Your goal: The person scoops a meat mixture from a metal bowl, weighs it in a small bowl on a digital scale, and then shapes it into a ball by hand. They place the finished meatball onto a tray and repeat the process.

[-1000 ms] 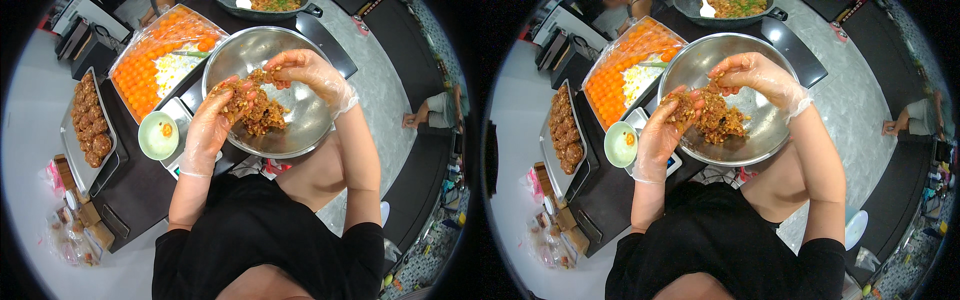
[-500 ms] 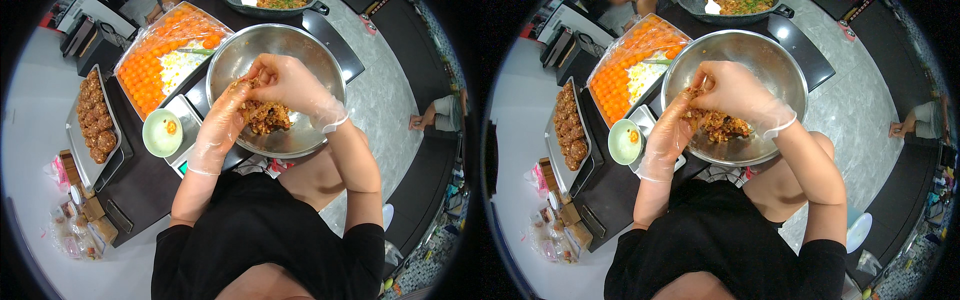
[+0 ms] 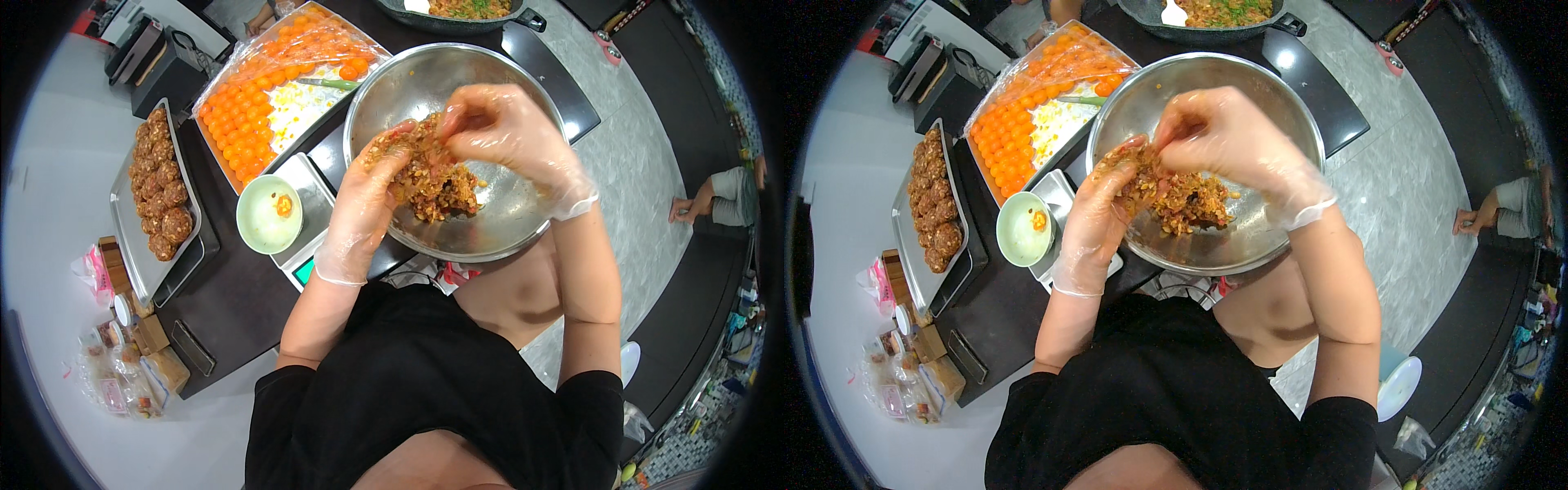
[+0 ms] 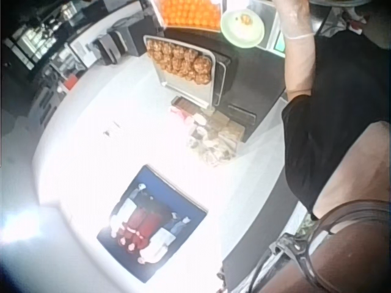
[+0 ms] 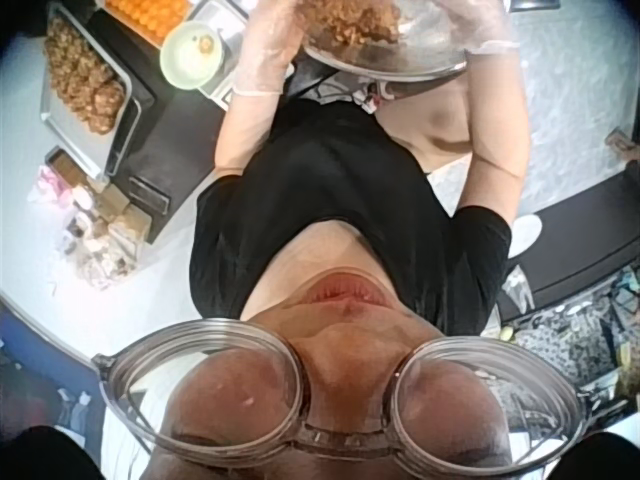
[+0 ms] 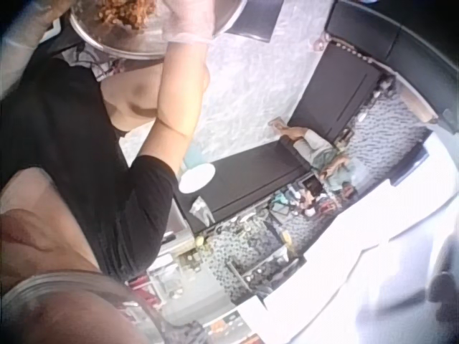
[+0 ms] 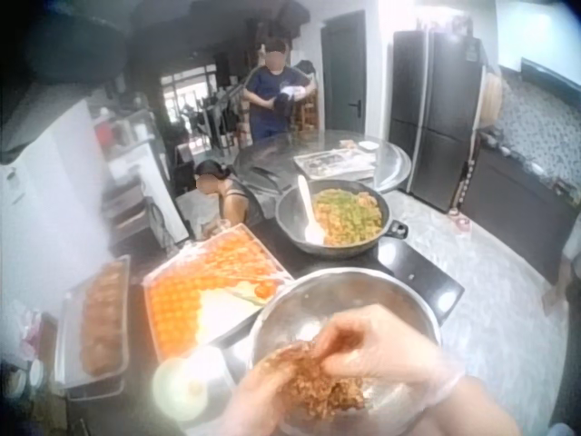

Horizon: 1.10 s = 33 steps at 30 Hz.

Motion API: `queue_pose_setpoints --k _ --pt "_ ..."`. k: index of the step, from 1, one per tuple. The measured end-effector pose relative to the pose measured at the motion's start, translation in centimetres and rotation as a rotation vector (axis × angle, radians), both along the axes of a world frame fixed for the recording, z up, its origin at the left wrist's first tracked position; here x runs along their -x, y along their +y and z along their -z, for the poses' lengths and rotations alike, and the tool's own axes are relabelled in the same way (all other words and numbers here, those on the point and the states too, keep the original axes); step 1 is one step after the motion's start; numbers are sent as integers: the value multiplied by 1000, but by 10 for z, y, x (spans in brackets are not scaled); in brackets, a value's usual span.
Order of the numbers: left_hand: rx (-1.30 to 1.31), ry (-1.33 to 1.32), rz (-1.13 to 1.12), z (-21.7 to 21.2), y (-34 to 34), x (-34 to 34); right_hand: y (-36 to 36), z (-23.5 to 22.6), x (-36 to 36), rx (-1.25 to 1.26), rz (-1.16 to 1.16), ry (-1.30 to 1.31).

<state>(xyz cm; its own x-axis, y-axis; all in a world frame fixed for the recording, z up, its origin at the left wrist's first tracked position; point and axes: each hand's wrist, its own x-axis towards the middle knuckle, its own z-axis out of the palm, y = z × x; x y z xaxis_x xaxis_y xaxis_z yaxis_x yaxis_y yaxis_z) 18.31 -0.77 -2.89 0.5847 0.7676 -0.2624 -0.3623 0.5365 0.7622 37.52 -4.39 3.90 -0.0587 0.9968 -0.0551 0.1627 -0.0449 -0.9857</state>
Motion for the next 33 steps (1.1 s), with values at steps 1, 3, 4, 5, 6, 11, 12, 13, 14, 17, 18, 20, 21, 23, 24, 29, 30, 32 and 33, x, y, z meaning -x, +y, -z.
queue_pose_setpoints --k 1,3,4,5,6,11,12,13,14,17,18,20,21,23,24,29,30,32,33 --pt "33 -52 19 -2 1 1 -1 -4 -8 12 25 31" --pt "101 -157 59 -6 4 5 -3 -13 -18 64 69 85" --pt "131 -215 78 -5 6 7 -4 -15 -22 96 68 84" --pt "160 -273 97 -2 7 8 -4 -15 -21 92 48 121" --pt "189 -330 117 -1 9 9 -4 -14 -18 87 29 160" --pt "173 -212 33 -3 1 2 2 -4 0 63 -100 71" --pt "136 -181 35 -2 -1 1 5 1 2 56 -98 26" --pt "106 -149 41 -3 -2 -1 7 5 3 49 -96 -19" --pt "77 -118 47 -6 -3 -3 9 9 4 42 -93 -64" --pt "52 -79 51 -6 -2 -3 9 11 4 67 -100 -80" --pt "55 -77 50 -6 -3 -2 8 11 4 72 -107 -91" --pt "-19 -28 0 -2 -3 -4 8 10 2 79 -112 -53" --pt "-56 -4 -25 -1 -3 -4 8 10 0 83 -115 -34" --pt "-50 -20 -20 -3 -2 -2 7 8 -6 123 -94 30" --pt "-47 -30 -17 -5 -1 -1 6 6 -9 143 -82 60" --pt "98 -126 -8 -6 3 3 5 2 -21 158 55 -220" --pt "155 -173 -6 -7 4 4 6 8 -24 169 101 -352" --pt "158 -179 22 -6 6 5 7 13 -27 130 111 -525" --pt "159 -181 37 -6 7 5 6 11 -25 79 75 -564"
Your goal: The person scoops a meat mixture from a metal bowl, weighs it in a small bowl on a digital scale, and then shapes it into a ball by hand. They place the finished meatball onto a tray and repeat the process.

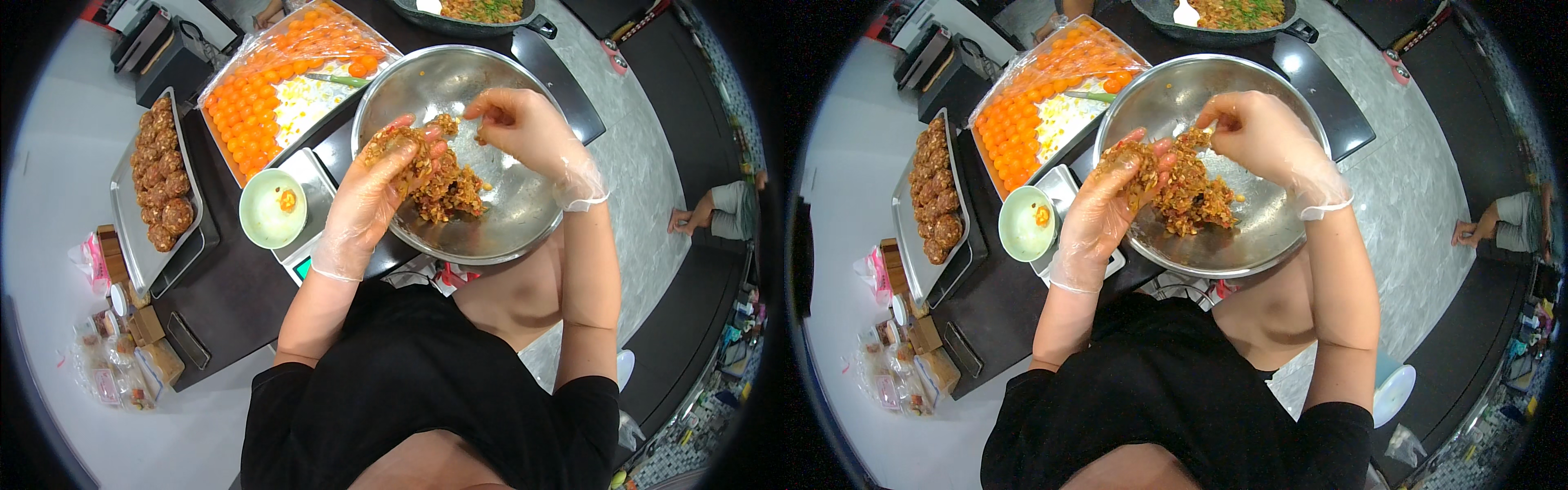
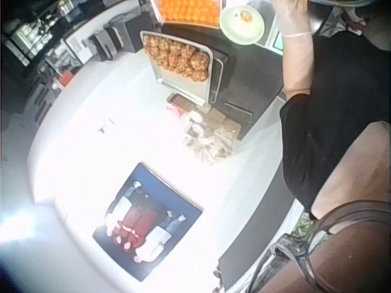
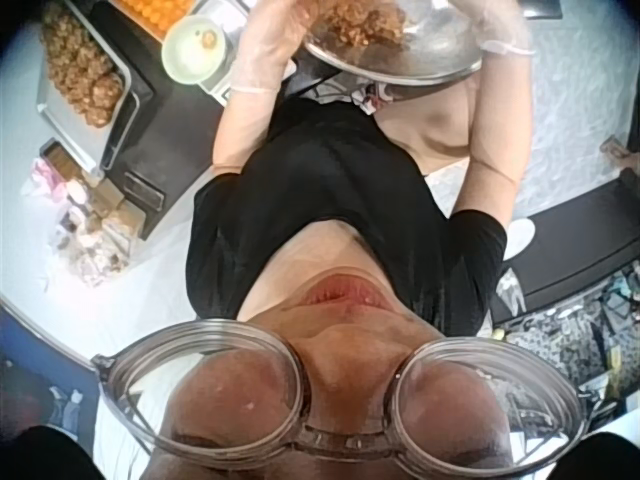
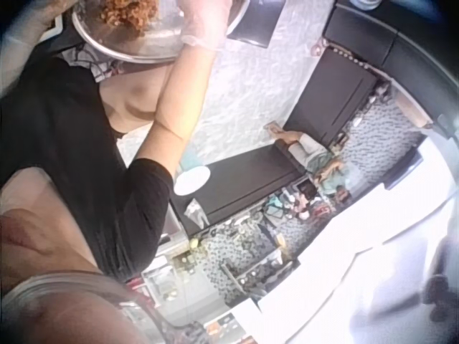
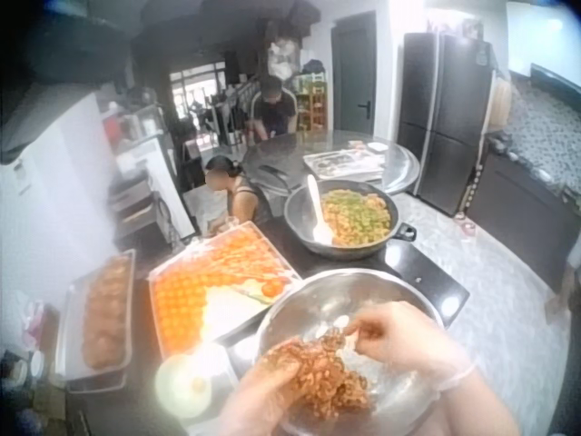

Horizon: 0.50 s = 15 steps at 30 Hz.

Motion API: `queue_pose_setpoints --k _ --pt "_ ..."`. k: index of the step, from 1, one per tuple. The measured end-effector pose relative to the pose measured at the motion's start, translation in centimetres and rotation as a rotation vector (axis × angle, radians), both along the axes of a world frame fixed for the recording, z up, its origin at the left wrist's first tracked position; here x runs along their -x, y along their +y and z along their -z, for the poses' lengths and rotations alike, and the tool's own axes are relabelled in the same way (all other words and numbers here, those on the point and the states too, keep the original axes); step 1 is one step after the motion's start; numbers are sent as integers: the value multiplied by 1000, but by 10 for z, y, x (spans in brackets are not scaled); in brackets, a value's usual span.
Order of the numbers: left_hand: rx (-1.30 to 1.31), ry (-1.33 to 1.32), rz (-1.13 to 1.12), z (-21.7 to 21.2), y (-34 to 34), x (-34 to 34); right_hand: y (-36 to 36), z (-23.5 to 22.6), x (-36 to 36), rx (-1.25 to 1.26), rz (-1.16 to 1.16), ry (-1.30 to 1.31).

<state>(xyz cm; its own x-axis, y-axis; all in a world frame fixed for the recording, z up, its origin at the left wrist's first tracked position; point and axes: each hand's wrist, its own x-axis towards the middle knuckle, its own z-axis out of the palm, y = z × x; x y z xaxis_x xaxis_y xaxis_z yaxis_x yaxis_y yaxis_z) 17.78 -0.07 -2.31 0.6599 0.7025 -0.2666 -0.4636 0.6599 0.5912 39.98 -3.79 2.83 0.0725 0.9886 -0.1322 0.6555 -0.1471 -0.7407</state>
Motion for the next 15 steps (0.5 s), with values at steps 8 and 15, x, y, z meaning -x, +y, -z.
queue_pose_setpoints --k 8,15 --pt "-94 69 -6 2 -6 2 -5 -8 33 -134 -232 291" --pt "174 -235 164 7 -3 6 6 18 36 -82 -172 463"
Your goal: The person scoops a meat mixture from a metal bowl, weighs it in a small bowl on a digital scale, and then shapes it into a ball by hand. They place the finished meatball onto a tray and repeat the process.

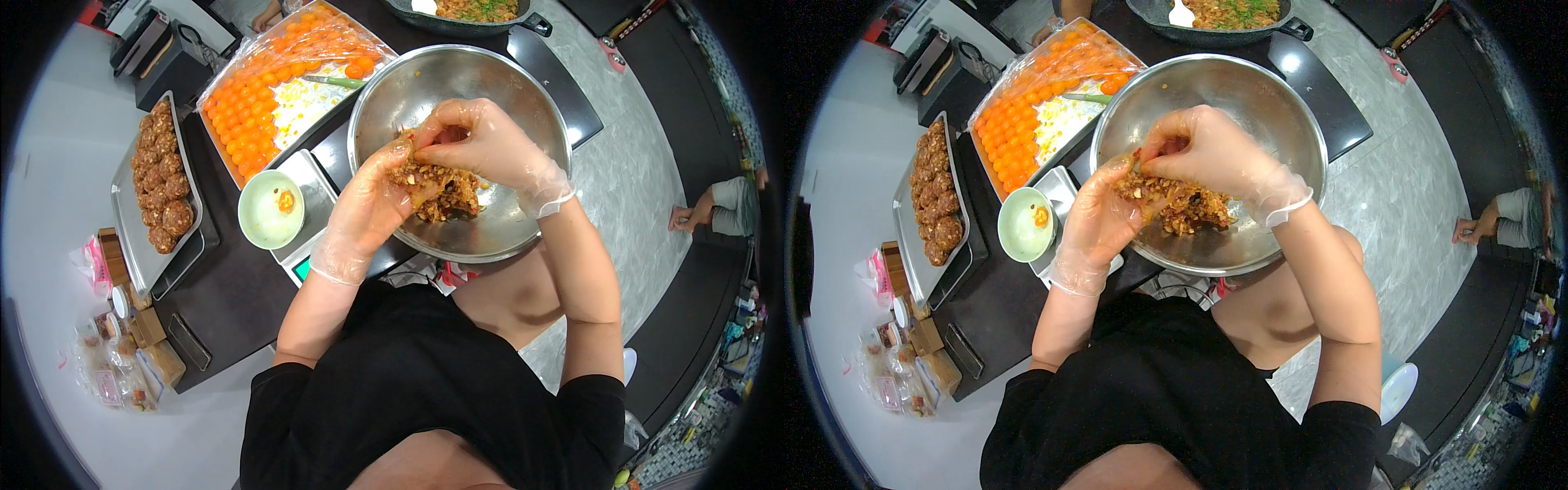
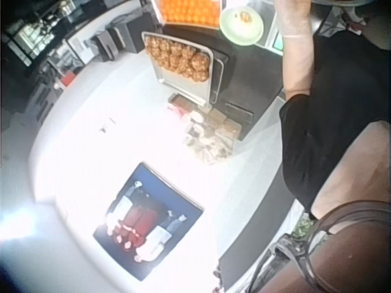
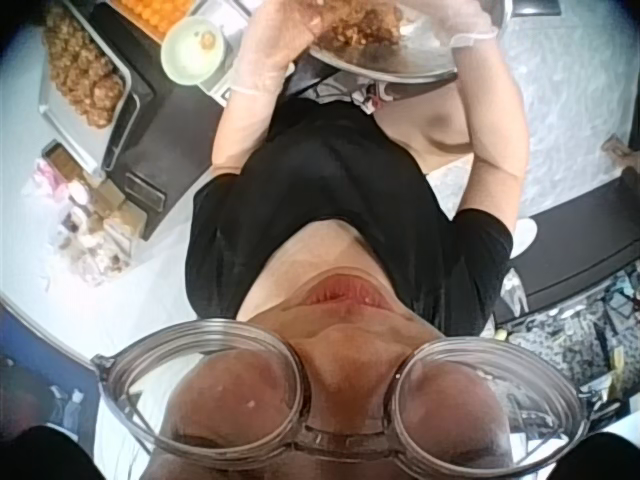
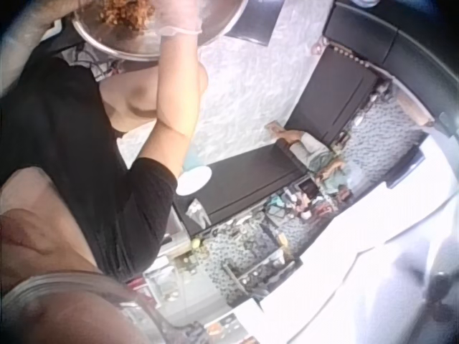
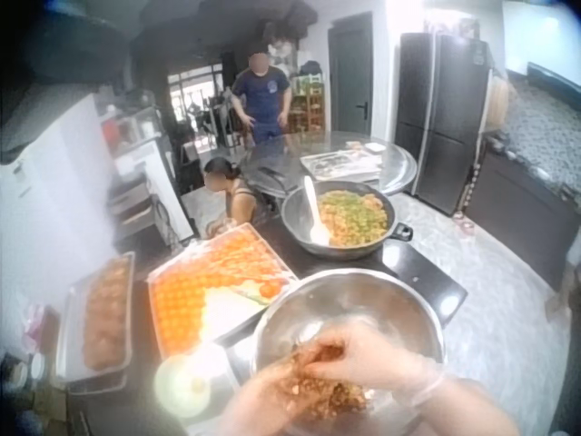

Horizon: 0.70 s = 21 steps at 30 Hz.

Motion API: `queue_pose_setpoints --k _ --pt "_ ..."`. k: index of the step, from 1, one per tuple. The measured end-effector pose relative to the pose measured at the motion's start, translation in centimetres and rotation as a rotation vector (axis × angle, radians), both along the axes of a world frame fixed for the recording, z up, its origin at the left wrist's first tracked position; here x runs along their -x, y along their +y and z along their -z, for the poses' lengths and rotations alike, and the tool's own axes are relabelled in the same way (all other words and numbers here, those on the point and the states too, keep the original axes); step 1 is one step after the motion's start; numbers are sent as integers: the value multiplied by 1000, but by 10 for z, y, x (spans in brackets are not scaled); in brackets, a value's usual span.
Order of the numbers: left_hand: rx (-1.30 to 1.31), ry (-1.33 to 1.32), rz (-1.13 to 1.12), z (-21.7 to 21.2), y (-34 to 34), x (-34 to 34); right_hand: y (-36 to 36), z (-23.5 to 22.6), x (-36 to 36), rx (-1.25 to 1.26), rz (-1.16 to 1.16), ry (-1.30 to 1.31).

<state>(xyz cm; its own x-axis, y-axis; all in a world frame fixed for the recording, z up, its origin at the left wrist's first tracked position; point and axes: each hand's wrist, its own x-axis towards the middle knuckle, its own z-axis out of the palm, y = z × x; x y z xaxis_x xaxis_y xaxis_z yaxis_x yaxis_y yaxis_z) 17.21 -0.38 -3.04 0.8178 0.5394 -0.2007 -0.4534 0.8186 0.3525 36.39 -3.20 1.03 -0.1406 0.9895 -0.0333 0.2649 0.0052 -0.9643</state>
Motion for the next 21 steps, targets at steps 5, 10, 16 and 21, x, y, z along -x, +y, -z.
queue_pose_setpoints --k 5,10,16,21 --pt "-9 27 -124 2 1 -7 1 0 3 -138 158 51" --pt "-114 2 -350 -15 9 -17 -14 -4 5 -77 163 29" --pt "-74 -44 -382 -10 7 -24 -17 -6 32 -20 208 -143" --pt "14 -57 -314 -8 9 -19 -14 -24 12 31 298 245"
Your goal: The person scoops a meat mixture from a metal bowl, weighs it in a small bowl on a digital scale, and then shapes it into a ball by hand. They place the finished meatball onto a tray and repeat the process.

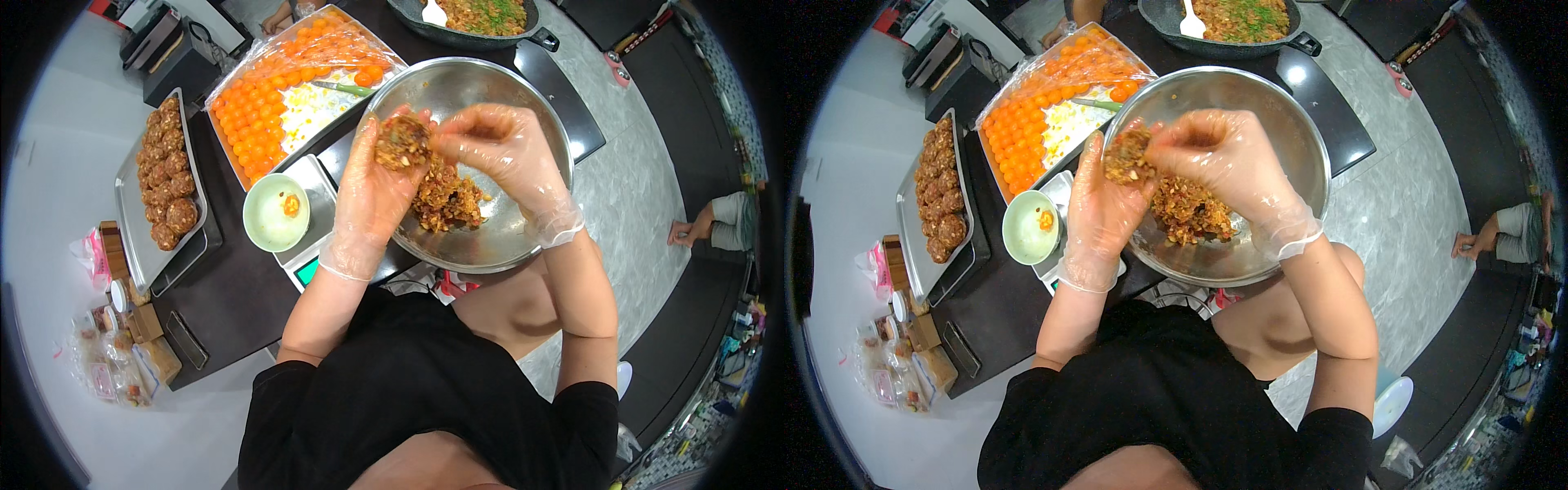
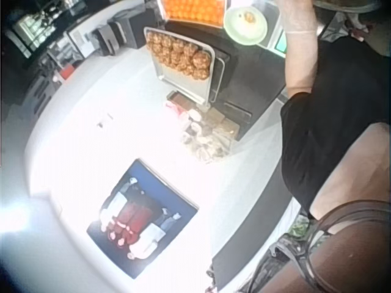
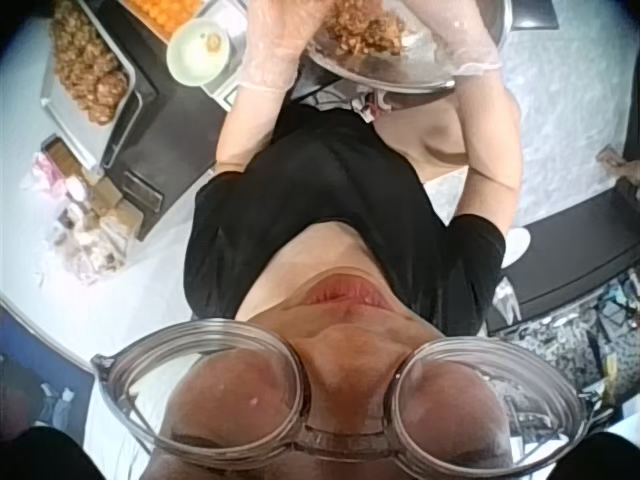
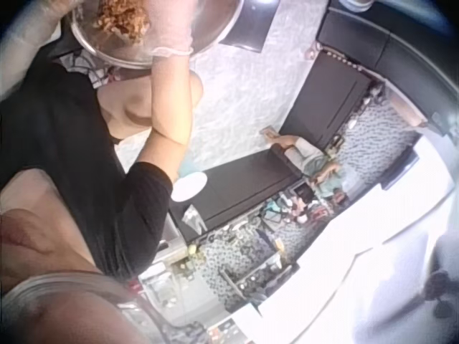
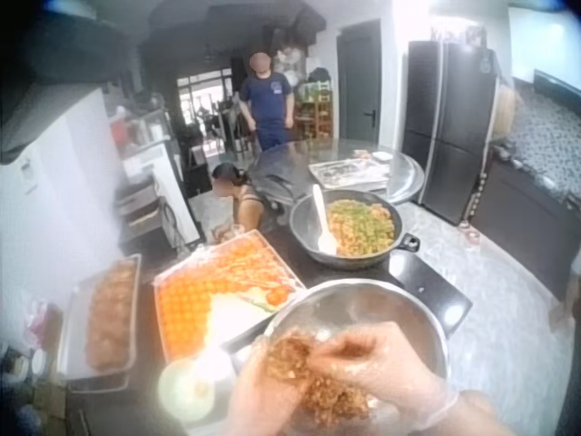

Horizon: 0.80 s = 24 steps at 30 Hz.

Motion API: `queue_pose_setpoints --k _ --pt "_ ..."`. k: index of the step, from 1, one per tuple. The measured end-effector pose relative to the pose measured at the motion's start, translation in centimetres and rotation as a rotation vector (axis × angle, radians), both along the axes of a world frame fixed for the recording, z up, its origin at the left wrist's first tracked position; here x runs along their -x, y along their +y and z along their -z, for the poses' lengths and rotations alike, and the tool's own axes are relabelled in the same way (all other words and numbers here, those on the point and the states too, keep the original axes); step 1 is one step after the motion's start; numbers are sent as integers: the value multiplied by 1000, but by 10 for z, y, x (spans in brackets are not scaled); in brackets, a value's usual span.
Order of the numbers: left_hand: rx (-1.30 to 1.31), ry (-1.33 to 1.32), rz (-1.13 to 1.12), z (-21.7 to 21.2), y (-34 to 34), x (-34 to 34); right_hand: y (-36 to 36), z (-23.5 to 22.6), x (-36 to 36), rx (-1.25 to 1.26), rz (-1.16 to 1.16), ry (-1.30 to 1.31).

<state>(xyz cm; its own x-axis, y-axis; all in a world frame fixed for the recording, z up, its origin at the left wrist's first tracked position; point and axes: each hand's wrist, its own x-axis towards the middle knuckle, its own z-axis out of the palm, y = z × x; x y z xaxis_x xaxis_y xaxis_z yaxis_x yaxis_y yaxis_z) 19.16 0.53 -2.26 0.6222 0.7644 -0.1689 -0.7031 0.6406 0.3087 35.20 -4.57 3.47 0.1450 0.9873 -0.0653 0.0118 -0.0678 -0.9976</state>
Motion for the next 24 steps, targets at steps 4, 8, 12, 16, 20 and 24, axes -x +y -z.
queue_pose_setpoints --k 4,8,12,16,20,24 --pt "19 -20 56 5 -5 -1 12 21 8 -422 43 -478" --pt "-89 83 97 -3 -7 -2 16 31 6 -385 41 -547" --pt "-190 210 126 -7 -13 1 14 34 9 -181 -35 -264" --pt "-198 252 127 -9 -16 3 17 43 7 -195 -99 -215" --pt "-149 -63 176 -10 -8 8 16 25 2 -85 -145 12" --pt "-131 33 198 -5 -8 8 21 27 3 -180 -117 -186"
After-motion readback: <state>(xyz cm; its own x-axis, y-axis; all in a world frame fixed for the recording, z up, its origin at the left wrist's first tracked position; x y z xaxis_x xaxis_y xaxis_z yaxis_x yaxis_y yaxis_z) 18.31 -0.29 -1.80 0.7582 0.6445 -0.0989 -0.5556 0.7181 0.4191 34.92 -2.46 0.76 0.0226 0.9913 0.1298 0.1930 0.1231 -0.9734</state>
